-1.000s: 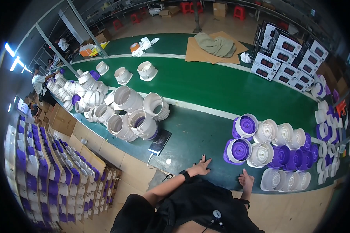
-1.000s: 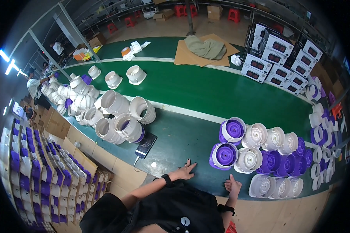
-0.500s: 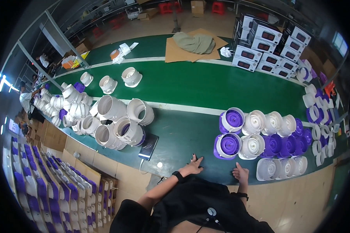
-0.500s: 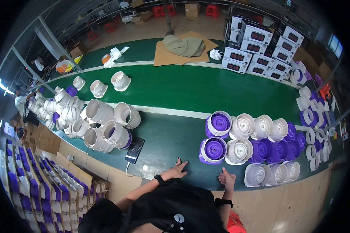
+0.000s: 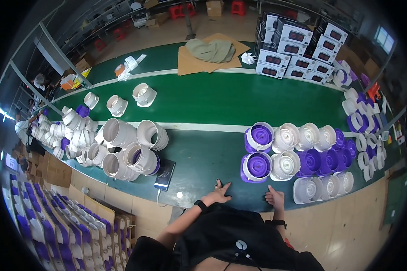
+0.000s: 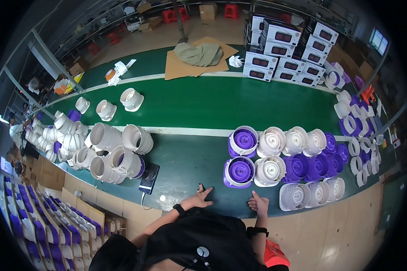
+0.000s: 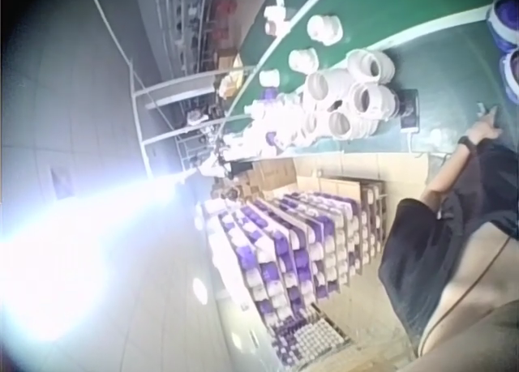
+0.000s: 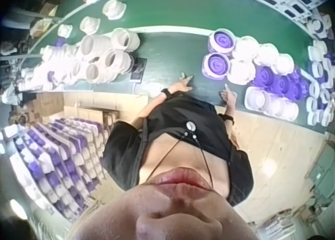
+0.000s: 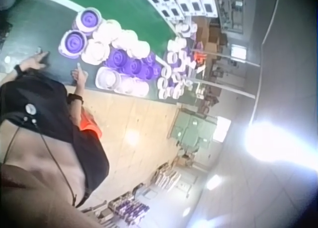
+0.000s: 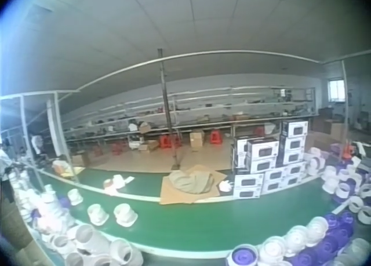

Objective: Assembling plastic fan or housing components into complete units and stacking them on trays.

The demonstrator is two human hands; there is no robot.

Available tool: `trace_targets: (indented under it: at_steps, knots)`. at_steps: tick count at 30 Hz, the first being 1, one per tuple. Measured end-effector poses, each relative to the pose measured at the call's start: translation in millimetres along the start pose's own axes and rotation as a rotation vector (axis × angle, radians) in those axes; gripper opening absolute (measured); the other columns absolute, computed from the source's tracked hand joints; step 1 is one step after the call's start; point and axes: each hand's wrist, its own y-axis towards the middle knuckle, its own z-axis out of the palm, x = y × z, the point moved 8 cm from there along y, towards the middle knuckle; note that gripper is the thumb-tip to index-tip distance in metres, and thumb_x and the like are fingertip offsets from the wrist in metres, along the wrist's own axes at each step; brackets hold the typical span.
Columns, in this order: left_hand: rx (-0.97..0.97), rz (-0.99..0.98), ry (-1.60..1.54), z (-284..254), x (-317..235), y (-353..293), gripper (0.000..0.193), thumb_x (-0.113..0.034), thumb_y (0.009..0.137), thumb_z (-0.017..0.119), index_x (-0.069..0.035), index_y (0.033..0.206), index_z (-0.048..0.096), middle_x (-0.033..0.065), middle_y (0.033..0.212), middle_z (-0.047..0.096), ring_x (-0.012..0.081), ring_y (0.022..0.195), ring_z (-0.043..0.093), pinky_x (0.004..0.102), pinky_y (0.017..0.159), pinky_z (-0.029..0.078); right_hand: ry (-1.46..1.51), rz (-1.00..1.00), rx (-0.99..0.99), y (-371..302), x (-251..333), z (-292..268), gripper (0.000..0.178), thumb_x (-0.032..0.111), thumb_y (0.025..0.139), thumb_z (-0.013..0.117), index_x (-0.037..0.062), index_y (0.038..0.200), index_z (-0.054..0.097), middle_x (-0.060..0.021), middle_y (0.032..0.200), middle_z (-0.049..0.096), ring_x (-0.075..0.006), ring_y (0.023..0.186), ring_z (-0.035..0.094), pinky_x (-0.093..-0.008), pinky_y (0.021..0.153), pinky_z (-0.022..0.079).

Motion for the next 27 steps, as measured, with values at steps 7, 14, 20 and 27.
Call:
trace_targets:
  at_steps: [7, 14, 20, 27]
  knots:
    - [0.006, -0.007, -0.003, -0.7, -2.7, -2.1, 0.08, -0.041, 0.077, 0.055, -0.017, 0.138, 0.01, 0.0359, 0.134, -0.007, 0.0508, 0.123, 0.013, 0.0457, 0.1, 0.027, -0.001, -0.009, 0.011, -2.6, 2.6, 1.1, 0.041, 0.043, 0.07, 0.068, 0.0027, 0.065, 0.061, -0.0058, 0.056, 0.059, -0.0099, 0.041, 0.052, -0.0186, 0.037, 0.039]
    - [-0.01, 0.022, -0.024, -4.3, -5.0, -5.0, 0.08, -0.04, 0.076, 0.056, -0.015, 0.138, 0.011, 0.0372, 0.133, -0.006, 0.0512, 0.122, 0.015, 0.0454, 0.1, 0.027, 0.009, -0.022, 0.009, -1.0, 2.2, 0.9, 0.041, 0.042, 0.071, 0.067, 0.002, 0.065, 0.06, -0.0065, 0.056, 0.059, -0.0101, 0.04, 0.052, -0.0187, 0.037, 0.039]
    - [-0.018, 0.048, -0.053, -3.1, -1.2, -3.3, 0.08, -0.04, 0.076, 0.056, -0.014, 0.137, 0.012, 0.039, 0.132, -0.006, 0.0514, 0.122, 0.015, 0.0446, 0.1, 0.026, 0.0, -0.021, 0.001, 0.5, 0.5, 0.4, 0.042, 0.042, 0.07, 0.068, 0.0018, 0.066, 0.06, -0.007, 0.056, 0.059, -0.0107, 0.04, 0.053, -0.0189, 0.037, 0.04]
    - [-0.026, 0.059, -0.059, -1.3, 1.6, -1.6, 0.08, -0.04, 0.076, 0.056, -0.013, 0.137, 0.012, 0.0381, 0.132, -0.008, 0.051, 0.122, 0.015, 0.0444, 0.1, 0.026, -0.007, -0.013, 0.002, 0.7, 0.7, 0.8, 0.042, 0.043, 0.07, 0.068, 0.0018, 0.066, 0.06, -0.0072, 0.057, 0.06, -0.0111, 0.04, 0.053, -0.0191, 0.037, 0.04]
